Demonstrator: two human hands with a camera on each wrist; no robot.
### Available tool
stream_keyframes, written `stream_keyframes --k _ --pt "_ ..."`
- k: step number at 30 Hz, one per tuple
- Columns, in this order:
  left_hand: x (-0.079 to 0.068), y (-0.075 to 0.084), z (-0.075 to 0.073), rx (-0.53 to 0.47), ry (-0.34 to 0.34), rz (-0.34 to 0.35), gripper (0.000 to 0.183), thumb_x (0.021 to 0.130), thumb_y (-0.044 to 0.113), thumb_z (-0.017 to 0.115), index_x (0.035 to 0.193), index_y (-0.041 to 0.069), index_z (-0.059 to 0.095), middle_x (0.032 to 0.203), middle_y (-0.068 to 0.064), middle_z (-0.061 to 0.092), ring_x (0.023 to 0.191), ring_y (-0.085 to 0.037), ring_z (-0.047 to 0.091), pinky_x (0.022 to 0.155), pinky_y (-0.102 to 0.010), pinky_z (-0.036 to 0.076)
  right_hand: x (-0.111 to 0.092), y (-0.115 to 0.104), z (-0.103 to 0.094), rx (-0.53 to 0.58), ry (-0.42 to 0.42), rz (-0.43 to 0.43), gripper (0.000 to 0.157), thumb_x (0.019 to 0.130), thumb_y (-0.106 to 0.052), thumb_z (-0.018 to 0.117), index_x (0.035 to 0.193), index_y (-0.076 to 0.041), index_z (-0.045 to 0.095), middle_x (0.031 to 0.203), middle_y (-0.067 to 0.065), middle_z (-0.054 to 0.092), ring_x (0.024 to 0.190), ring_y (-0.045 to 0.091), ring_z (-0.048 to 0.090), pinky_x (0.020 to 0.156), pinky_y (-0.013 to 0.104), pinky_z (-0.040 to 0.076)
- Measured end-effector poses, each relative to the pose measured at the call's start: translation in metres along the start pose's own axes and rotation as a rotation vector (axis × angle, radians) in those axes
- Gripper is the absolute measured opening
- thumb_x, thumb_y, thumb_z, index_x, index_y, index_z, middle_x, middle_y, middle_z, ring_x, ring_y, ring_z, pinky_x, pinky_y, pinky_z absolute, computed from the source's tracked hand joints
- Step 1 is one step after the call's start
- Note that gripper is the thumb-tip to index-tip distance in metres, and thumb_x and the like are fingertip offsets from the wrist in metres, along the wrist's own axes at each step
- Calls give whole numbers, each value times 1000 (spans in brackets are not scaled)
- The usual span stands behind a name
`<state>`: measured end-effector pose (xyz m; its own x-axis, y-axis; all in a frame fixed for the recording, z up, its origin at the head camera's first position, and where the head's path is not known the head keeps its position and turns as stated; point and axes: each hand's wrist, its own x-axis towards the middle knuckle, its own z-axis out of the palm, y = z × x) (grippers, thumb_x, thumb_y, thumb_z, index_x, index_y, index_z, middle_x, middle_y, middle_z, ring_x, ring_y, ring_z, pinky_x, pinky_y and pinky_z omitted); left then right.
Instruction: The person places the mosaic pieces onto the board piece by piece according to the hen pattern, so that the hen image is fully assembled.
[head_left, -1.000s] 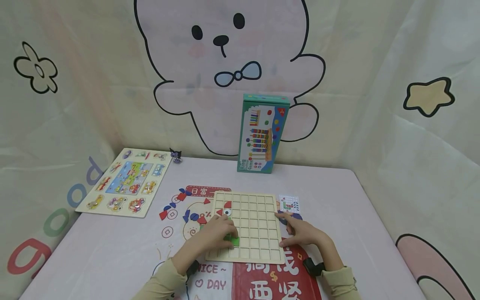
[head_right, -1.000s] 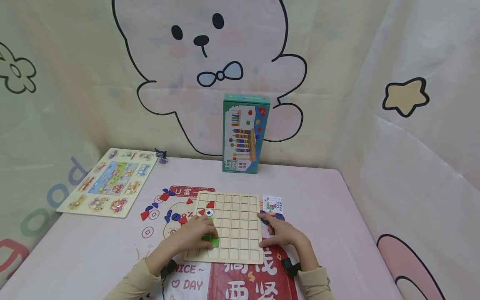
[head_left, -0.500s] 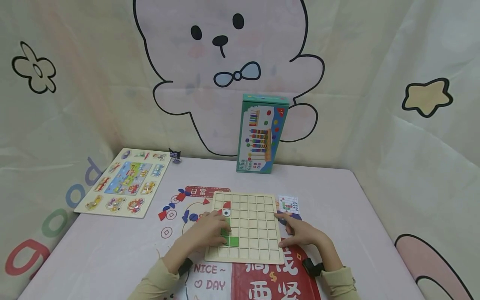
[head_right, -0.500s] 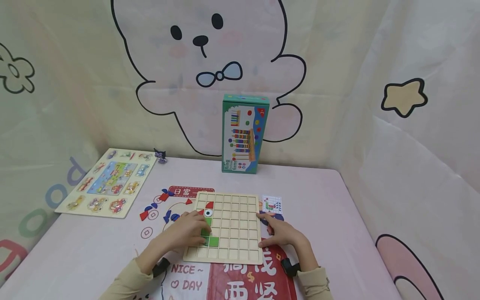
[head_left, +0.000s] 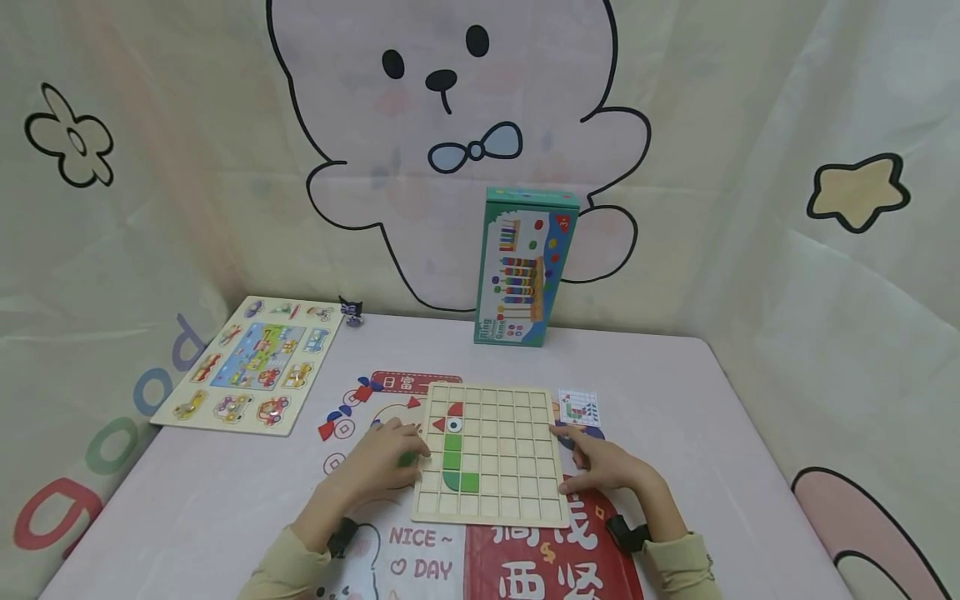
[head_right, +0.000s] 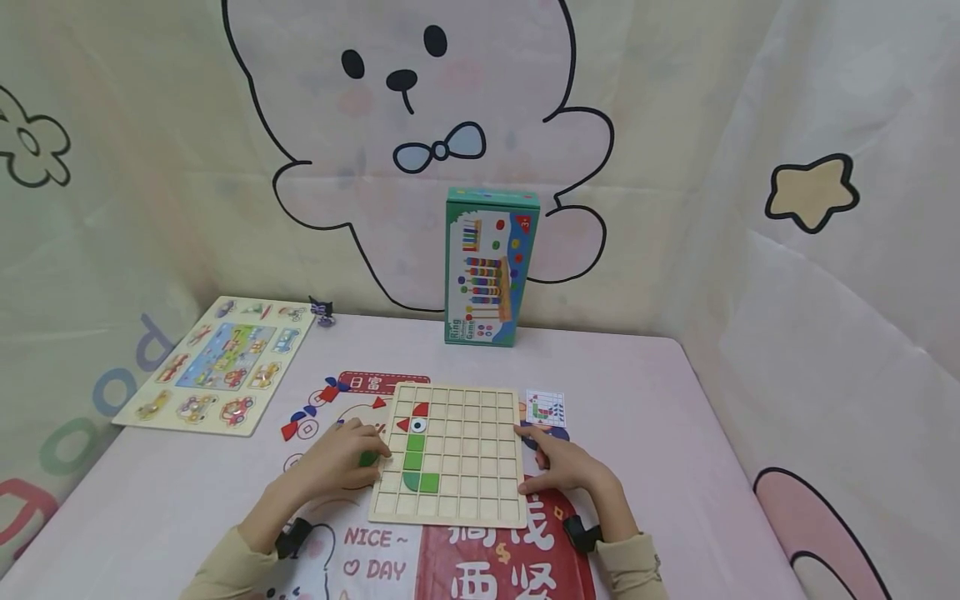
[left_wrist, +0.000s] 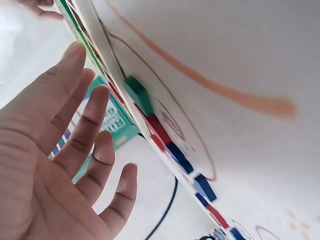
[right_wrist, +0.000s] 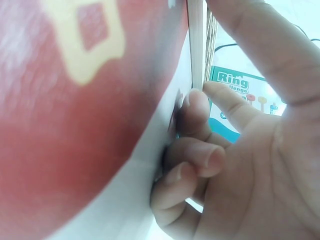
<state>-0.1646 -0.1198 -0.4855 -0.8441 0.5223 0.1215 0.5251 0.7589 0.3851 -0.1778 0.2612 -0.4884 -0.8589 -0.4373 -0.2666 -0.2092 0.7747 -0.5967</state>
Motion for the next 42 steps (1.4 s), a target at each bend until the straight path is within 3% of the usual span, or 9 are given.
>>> stream_keyframes --k 6,18,32,42 --pt "-4 -7 -2 9 -15 -69 25 73 23 76 97 25 71 96 13 62 87 -8 42 89 -43 36 -1 0 0 1 1 1 89 68 -43 78 142 -16 36 76 4 46 63 11 40 51 22 33" --pt "-6 -15 -2 13 -14 -112 25 75 15 75 98 24 71 97 10 64 89 -11 45 90 -44 39 1 1 0 -7 6 0 89 68 -43 78 142 -18 36 75 3 45 63 11 39 51 22 33" --pt "-6 -18 -1 24 -17 -86 26 73 16 74 98 24 70 94 11 63 87 -9 44 84 -39 41 1 2 1 -10 1 1 90 67 -44 78 142 -19 35 76 4 45 64 12 40 52 23 34" --pt "-3 -4 2 42 25 -26 24 73 21 72 96 26 70 93 15 62 84 -5 42 77 -29 41 0 1 0 -3 2 -7 90 67 -44 78 142 -17 35 76 4 46 64 11 41 52 22 35"
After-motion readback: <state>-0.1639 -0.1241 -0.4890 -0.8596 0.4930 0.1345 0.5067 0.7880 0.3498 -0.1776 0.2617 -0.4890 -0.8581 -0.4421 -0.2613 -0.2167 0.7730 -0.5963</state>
